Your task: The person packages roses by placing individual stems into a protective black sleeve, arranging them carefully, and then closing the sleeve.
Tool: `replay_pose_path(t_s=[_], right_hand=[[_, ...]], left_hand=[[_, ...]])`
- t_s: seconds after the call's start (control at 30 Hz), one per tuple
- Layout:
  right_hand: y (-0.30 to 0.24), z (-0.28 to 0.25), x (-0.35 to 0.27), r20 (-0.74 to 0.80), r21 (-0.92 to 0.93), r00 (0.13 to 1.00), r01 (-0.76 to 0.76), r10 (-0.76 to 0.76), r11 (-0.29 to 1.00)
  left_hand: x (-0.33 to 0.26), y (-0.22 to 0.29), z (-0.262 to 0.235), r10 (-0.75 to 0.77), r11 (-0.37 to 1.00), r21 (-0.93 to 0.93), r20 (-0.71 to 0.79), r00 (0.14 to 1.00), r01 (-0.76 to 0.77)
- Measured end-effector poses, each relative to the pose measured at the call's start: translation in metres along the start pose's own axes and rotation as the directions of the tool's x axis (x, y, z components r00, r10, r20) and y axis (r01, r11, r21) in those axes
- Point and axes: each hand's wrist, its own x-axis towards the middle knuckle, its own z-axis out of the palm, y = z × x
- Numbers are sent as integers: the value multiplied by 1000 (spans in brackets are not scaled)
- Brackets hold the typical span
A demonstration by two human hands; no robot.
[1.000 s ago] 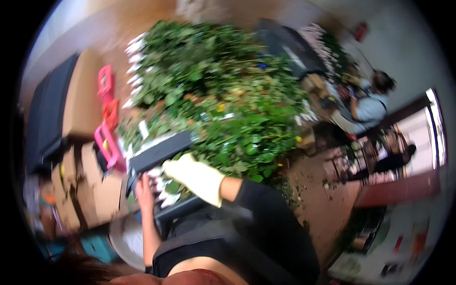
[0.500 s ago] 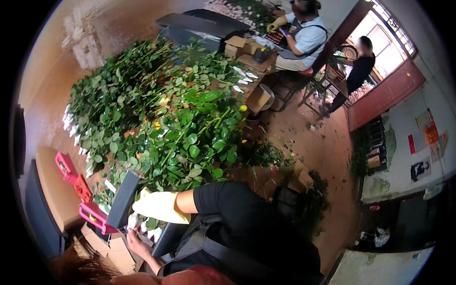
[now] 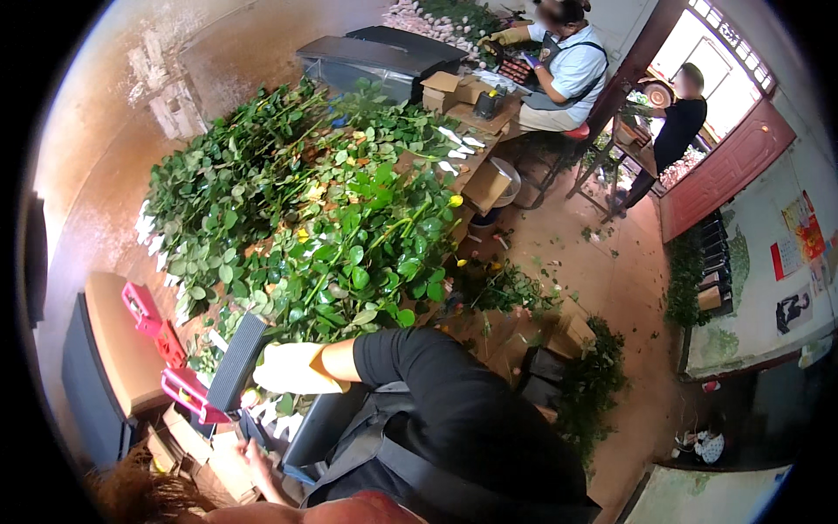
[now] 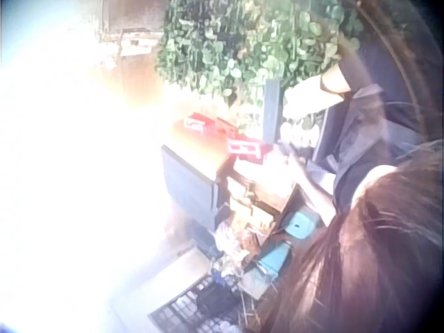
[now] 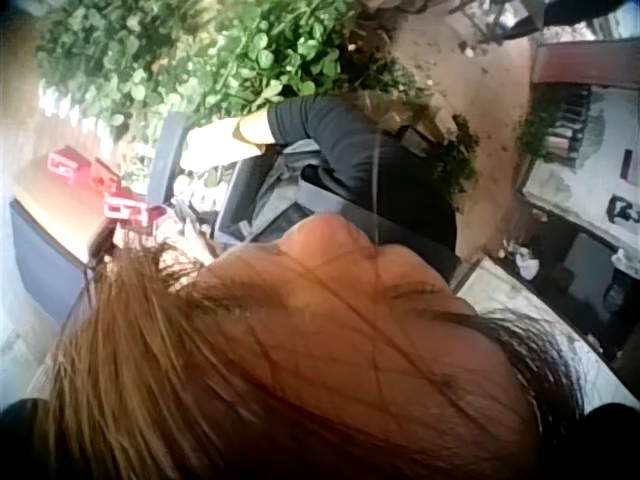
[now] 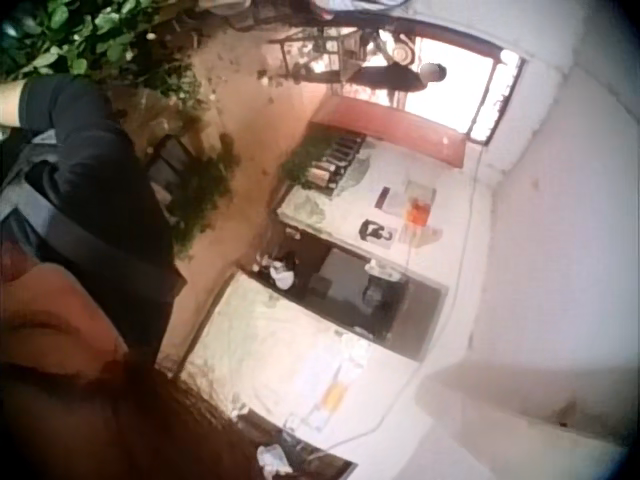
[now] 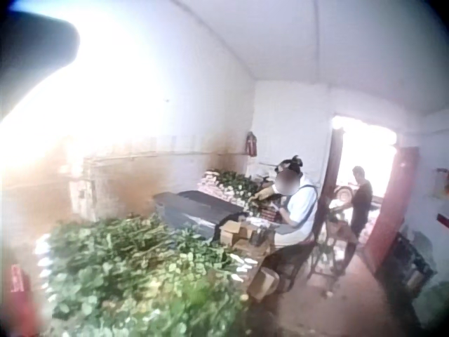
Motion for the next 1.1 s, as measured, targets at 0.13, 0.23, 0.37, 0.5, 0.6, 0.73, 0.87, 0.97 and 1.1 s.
replay_pose_path(t_s=[0.13, 0.23, 0.37, 0.5, 0.6, 0.73, 0.87, 0.97, 1.1], right_hand=[[-8, 3, 4, -17, -182, 999, 33, -37, 983], [-15, 8, 0, 73, 77, 986, -153, 148, 985], [-15, 13, 4, 140, -229, 990, 63, -32, 971], [-1, 33, -1, -120, -313, 979, 118, -162, 943], [0, 44, 8, -124, -168, 991, 21, -43, 986], [-16, 12, 3, 7, -273, 995, 93, -95, 958], [-12, 12, -7, -32, -350, 981, 166, -189, 922], [-2, 35, -5, -62, -309, 987, 123, -149, 943], [-11, 16, -2, 149, -160, 989, 7, 17, 987]], left_hand=[[46, -20, 36, 248, 966, 24, 180, 952, -256], [51, -16, 67, 345, 935, -152, 175, 922, -320], [47, -18, 71, 329, 921, -260, 113, 938, -291], [29, -11, 94, 290, 857, -442, -13, 957, -266], [30, -12, 95, 290, 837, -468, -58, 955, -283], [39, -17, 82, 310, 860, -417, -31, 950, -294], [22, -6, 87, 313, 868, -396, -30, 949, -299], [16, -4, 101, 285, 810, -482, -173, 943, -333], [7, -3, 103, 271, 767, -536, -230, 935, -354]])
